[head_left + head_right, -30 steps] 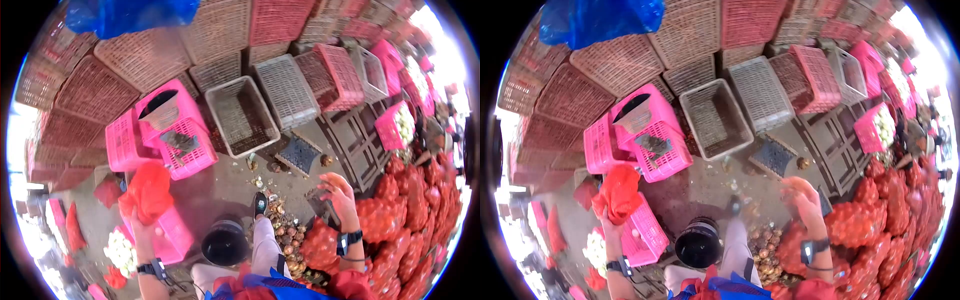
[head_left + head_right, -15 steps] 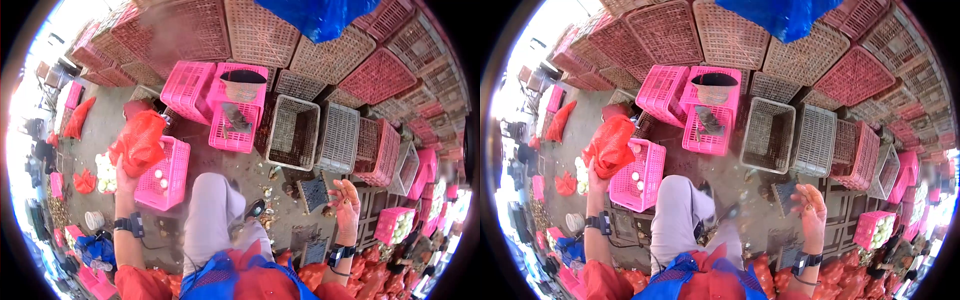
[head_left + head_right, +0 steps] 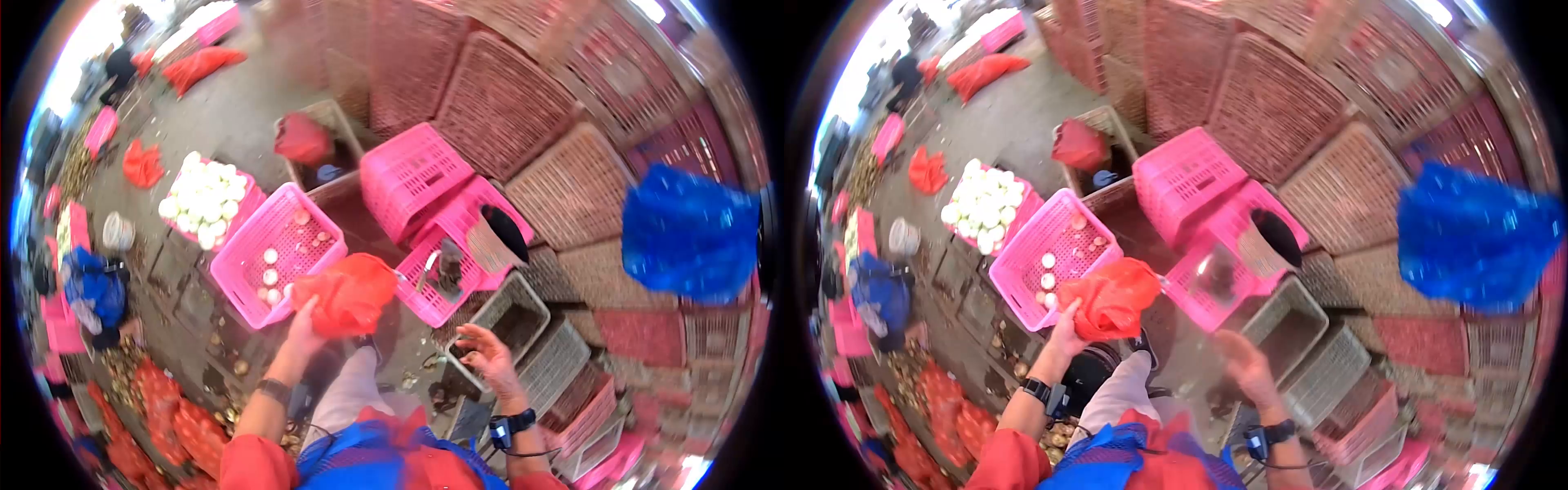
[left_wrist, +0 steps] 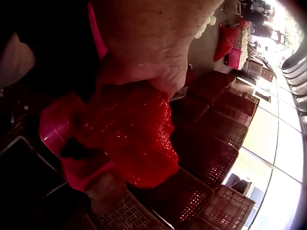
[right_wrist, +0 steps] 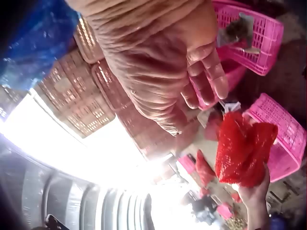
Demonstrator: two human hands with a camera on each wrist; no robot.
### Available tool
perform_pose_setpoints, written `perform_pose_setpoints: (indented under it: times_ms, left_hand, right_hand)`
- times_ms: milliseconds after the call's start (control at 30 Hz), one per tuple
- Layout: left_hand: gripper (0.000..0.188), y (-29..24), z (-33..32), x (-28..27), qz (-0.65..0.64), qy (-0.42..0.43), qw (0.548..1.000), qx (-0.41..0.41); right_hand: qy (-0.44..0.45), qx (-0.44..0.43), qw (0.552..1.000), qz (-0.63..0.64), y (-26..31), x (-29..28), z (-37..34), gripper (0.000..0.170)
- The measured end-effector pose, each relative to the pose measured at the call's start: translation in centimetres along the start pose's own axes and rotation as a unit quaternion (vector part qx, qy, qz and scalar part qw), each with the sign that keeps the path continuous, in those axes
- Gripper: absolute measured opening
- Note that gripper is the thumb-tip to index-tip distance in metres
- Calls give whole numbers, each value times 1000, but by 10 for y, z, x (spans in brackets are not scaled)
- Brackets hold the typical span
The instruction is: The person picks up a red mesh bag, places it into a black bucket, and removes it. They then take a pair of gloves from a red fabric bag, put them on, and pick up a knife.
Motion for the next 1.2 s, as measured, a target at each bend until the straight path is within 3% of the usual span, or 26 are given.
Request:
perform_pose_setpoints:
  times_ms: [167,200,233,300,433,500,533,567,633,667,700,767,833,867,967,1000,1033,1100,1200]
  left_hand:
    - [53,7,2,6,-18,-5,1000,-11]
    - [54,9,-2,9,-38,-15,999,-18]
    - [54,12,-5,11,-59,-23,998,-24]
    - [56,17,-9,14,-94,-18,995,-4]
    - [60,23,-26,22,-170,-19,984,53]
    - [62,45,-34,7,-210,-34,975,59]
    - [62,50,-45,4,-240,-54,966,79]
    - [64,46,-55,8,-243,-34,963,108]
    - [66,61,-73,-1,-269,-25,951,152]
    - [66,74,-79,-11,-237,-47,956,167]
    - [67,88,-82,-20,-202,-66,960,185]
    - [70,109,-97,-32,-215,-65,946,233]
    - [74,120,-130,-44,-135,-186,926,299]
    - [75,123,-145,-48,-145,-198,907,343]
    - [69,156,-173,-80,-131,-217,907,335]
    - [64,167,-179,-91,-142,-232,898,345]
    - [64,175,-185,-100,-152,-234,893,354]
    - [50,191,-197,-120,-184,-277,876,349]
    - [40,218,-212,-148,-209,-287,875,328]
  right_hand:
    - [181,43,982,-22,3,78,112,64]
    - [216,27,970,-104,3,90,125,65]
    - [252,10,950,-186,6,103,136,67]
    - [313,19,923,-221,4,119,152,75]
    - [418,-53,818,-392,-16,145,168,99]
    - [442,29,839,-316,-53,153,173,108]
    - [462,8,839,-288,-47,173,169,111]
    - [480,-9,825,-298,-41,196,169,105]
    - [476,101,847,-213,-54,224,162,96]
    - [468,86,822,-312,-66,221,165,85]
    - [476,82,813,-326,-65,233,158,75]
    - [515,106,810,-258,-74,261,141,62]
    - [543,85,779,-302,-106,272,140,55]
    - [554,64,759,-337,-117,284,135,49]
    - [602,8,735,-312,-134,326,104,45]
    - [618,75,725,-294,-138,336,90,37]
    - [628,73,715,-300,-144,347,80,37]
    - [639,-218,613,-410,-142,375,58,33]
    - [616,-271,593,-442,-149,411,25,35]
Point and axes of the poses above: each hand's wrist, its own z-axis towards the middle knuckle, its own x-axis out of the palm, y = z × x, the point moved 5 cm from there along z, towards the middle knuckle, and after that the axes turned 3 degrees about -x, right-handed, at the moved point
